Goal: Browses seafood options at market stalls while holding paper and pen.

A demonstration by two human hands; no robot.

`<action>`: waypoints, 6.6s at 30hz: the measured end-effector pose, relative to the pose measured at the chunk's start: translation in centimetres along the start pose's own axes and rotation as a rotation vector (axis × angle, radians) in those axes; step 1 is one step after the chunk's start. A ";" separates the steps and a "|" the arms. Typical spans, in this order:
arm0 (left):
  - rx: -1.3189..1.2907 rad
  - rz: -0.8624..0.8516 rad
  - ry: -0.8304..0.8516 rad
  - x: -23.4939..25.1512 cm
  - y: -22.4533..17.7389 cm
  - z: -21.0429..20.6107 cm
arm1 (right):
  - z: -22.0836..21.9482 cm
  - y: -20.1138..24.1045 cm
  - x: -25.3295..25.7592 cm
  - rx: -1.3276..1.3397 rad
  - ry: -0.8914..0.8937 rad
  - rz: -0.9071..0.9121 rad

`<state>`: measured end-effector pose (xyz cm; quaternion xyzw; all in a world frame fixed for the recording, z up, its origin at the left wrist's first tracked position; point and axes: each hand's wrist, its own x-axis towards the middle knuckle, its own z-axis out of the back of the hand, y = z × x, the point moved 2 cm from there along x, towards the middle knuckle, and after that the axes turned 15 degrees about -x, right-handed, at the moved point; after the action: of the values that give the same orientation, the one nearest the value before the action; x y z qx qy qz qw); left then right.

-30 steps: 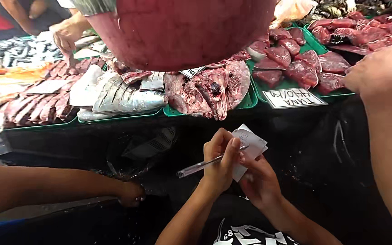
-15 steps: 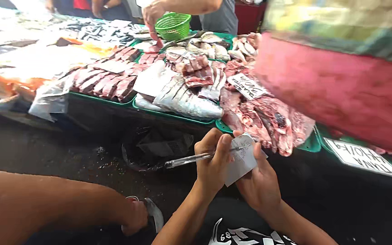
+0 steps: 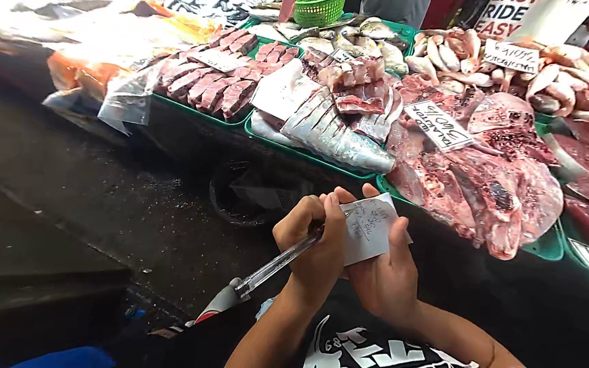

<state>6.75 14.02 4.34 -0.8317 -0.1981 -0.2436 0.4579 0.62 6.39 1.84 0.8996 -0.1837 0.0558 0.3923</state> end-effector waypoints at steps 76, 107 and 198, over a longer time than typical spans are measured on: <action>0.183 -0.277 0.047 4.6 -0.5 5.6 | -4.5 -4.7 6.9 -0.009 0.282 -0.187; 0.828 -0.321 -0.331 33.5 -1.8 49.6 | -34.9 -47.9 31.9 0.272 0.681 -0.788; 0.874 -0.212 -0.602 224.0 6.1 252.8 | -188.2 -233.4 176.9 -0.453 1.217 -0.022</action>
<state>246.53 251.71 14.85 -0.5723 -0.4861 0.0657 0.6572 260.06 238.11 14.30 0.6039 0.0736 0.5114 0.6069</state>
